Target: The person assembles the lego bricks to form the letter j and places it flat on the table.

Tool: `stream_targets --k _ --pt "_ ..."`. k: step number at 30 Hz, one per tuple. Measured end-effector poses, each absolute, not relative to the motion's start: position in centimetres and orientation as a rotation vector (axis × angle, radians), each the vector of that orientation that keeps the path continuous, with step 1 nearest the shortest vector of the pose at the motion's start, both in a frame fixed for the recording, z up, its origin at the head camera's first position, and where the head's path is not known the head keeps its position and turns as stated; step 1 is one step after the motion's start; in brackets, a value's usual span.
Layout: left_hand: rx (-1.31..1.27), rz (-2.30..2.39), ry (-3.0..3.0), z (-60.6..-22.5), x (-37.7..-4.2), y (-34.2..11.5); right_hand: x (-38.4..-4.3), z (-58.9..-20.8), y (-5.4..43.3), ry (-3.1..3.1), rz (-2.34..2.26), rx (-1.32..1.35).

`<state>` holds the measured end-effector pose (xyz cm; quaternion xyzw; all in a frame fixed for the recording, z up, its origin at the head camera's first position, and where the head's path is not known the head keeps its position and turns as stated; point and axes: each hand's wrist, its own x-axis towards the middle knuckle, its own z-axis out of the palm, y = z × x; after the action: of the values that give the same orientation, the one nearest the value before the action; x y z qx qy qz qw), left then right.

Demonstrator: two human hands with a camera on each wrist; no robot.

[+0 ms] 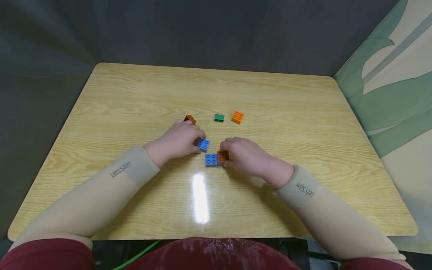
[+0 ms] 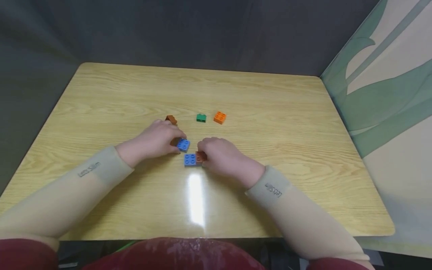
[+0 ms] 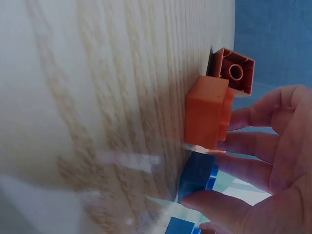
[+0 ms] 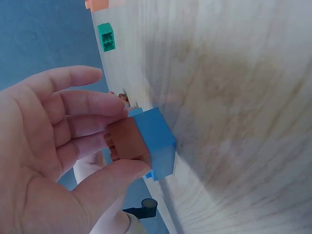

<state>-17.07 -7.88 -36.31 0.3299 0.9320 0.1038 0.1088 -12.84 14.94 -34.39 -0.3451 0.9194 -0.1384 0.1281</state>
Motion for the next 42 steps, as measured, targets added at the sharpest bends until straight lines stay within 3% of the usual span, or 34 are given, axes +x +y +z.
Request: stream_targets --k 42 --pt "1.085 0.428 2.772 -35.3 -12.6 -6.8 -12.8 -34.2 14.7 2.667 -0.373 -0.944"
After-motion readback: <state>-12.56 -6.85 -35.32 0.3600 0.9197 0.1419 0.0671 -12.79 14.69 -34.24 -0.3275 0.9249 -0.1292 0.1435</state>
